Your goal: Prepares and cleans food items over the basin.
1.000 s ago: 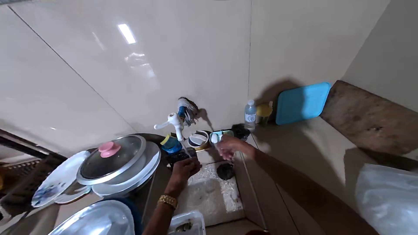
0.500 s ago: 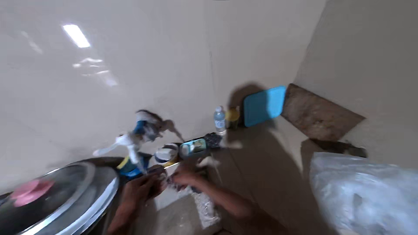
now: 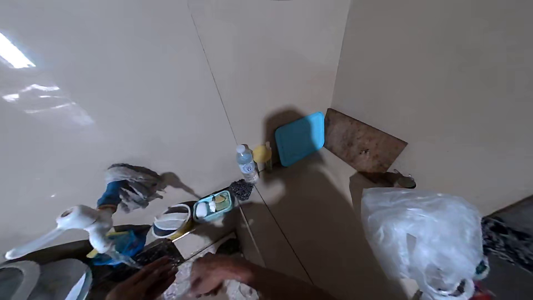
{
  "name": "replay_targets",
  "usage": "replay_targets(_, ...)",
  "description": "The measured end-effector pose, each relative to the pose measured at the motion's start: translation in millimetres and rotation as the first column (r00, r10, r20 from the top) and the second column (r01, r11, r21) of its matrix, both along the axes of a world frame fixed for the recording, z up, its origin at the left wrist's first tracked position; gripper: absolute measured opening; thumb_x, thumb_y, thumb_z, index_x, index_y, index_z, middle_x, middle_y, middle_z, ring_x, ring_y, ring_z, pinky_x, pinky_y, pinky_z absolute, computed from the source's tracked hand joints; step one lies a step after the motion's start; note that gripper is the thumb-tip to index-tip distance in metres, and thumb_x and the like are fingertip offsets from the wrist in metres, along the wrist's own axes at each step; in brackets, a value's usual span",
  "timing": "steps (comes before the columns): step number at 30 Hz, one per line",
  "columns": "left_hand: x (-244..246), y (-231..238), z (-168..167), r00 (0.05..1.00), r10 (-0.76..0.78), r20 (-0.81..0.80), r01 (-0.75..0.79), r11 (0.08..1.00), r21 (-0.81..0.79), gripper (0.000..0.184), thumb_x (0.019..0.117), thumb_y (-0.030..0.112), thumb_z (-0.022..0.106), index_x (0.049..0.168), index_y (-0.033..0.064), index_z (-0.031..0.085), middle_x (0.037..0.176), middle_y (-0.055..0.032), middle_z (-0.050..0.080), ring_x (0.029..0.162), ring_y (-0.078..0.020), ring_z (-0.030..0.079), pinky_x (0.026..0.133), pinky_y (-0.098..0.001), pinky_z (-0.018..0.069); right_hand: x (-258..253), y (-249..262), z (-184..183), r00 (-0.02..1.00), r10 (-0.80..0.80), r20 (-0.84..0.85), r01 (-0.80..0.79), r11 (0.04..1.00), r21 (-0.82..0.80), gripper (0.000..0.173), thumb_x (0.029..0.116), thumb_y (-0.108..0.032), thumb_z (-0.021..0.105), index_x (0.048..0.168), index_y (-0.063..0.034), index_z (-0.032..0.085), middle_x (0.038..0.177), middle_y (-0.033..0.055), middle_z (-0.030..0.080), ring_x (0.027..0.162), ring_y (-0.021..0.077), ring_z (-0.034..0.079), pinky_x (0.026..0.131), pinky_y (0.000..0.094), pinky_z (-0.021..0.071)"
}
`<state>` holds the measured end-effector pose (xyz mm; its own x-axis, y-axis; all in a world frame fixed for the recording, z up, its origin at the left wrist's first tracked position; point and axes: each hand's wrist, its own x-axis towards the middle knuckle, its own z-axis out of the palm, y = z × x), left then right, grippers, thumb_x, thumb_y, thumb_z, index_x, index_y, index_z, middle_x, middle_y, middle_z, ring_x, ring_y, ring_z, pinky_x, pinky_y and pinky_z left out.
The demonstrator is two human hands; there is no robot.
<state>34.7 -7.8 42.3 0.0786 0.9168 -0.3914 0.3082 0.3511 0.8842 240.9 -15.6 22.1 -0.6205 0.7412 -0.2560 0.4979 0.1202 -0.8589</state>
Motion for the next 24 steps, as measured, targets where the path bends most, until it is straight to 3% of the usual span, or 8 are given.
replay_targets(2,15.0,3.3,-10.3,0.991,-0.007,0.133,0.002,0.999,0.037,0.032,0.1046,0.002,0.045,0.135,-0.0059,0.05,0.106,-0.006,0.069,0.09,-0.0101,0.07,0.084,-0.0279,0.0585,53.4,-22.7,-7.1,0.994,-0.027,0.107,0.008,0.985,0.172,0.027,0.0989,-0.011,0.064,0.114,0.0112,0.068,0.116,0.0295,0.067,0.112,0.0419,0.064,0.099,0.0586,0.0477)
replay_targets(4,25.6,9.7,-14.4,0.976,0.047,0.214,-0.057,0.998,0.041,0.033,0.1031,-0.004,0.042,0.135,-0.0066,0.05,0.104,-0.0034,0.067,0.089,-0.0077,0.068,0.082,-0.0252,0.0578,114.5,-55.6,-12.5,0.925,-0.377,0.043,0.368,0.919,0.141,0.038,0.104,-0.014,0.058,0.134,0.0098,0.06,0.138,0.0306,0.058,0.131,0.0412,0.056,0.114,0.0532,0.0413)
replay_targets(6,29.0,16.9,-15.8,0.958,0.116,0.262,-0.126,0.992,0.024,0.032,0.1028,-0.006,0.04,0.134,-0.0049,0.049,0.1,-0.0007,0.066,0.084,-0.0059,0.067,0.078,-0.0239,0.0572,165.3,-88.7,-21.7,0.722,-0.679,0.135,0.668,0.735,0.121,0.048,0.1066,-0.023,0.053,0.148,0.0013,0.05,0.153,0.0237,0.047,0.139,0.0366,0.05,0.116,0.0481,0.0403)
replay_targets(9,24.9,25.9,-22.0,0.947,0.053,0.318,-0.059,0.998,0.009,0.028,0.1056,-0.001,0.036,0.131,0.0011,0.048,0.098,0.0027,0.068,0.084,-0.006,0.068,0.079,-0.0248,0.0576,219.3,-150.8,-60.2,0.539,-0.777,0.326,0.713,0.627,0.315,0.063,0.1086,-0.038,0.044,0.159,-0.0014,0.033,0.167,0.023,0.026,0.156,0.0393,0.023,0.125,0.0543,0.0224)
replay_targets(12,24.3,26.9,-26.6,0.925,0.053,0.377,-0.033,0.998,-0.059,0.022,0.1075,0.004,0.036,0.126,0.0074,0.048,0.092,0.0028,0.072,0.083,-0.011,0.073,0.078,-0.0293,0.062,239.8,-216.0,-88.2,0.467,-0.796,0.386,0.661,0.604,0.445,0.068,0.1065,-0.041,0.042,0.158,0.0031,0.034,0.166,0.0259,0.026,0.156,0.0422,0.02,0.125,0.0574,0.019)
replay_targets(14,24.8,27.3,-26.1,0.943,0.075,0.324,-0.042,0.993,-0.107,0.024,0.1077,0.007,0.04,0.13,0.0078,0.046,0.094,0.0022,0.071,0.083,-0.0117,0.073,0.079,-0.0308,0.0618,244.2,-234.9,-51.6,0.467,-0.724,0.507,0.695,0.655,0.296,0.066,0.1087,-0.034,0.042,0.161,0.0028,0.026,0.169,0.024,0.019,0.158,0.0381,0.015,0.128,0.0509,0.0148)
replay_targets(17,22.5,26.5,-26.8,0.966,0.083,0.246,-0.049,0.989,-0.141,0.033,0.108,0.01,0.043,0.141,0.0073,0.04,0.103,-0.0013,0.07,0.087,-0.0135,0.072,0.08,-0.0324,0.0611,272.5,-256.1,-76.8,0.453,-0.807,0.379,0.719,0.582,0.381,0.062,0.1069,-0.027,0.045,0.158,0.0058,0.032,0.165,0.0272,0.027,0.154,0.0365,0.029,0.124,0.0438,0.0317)
replay_targets(24,15.3,20.3,-20.4,0.97,0.059,0.237,-0.032,0.993,-0.118,0.037,0.1087,0.011,0.041,0.145,0.0049,0.037,0.108,-0.0007,0.067,0.092,-0.0132,0.071,0.086,-0.0332,0.06,337.0,-244.7,-54.1,0.418,-0.802,0.428,0.754,0.569,0.33,0.06,0.1102,-0.027,0.041,0.159,0.0042,0.028,0.167,0.0266,0.023,0.154,0.0362,0.03,0.124,0.0453,0.0298)
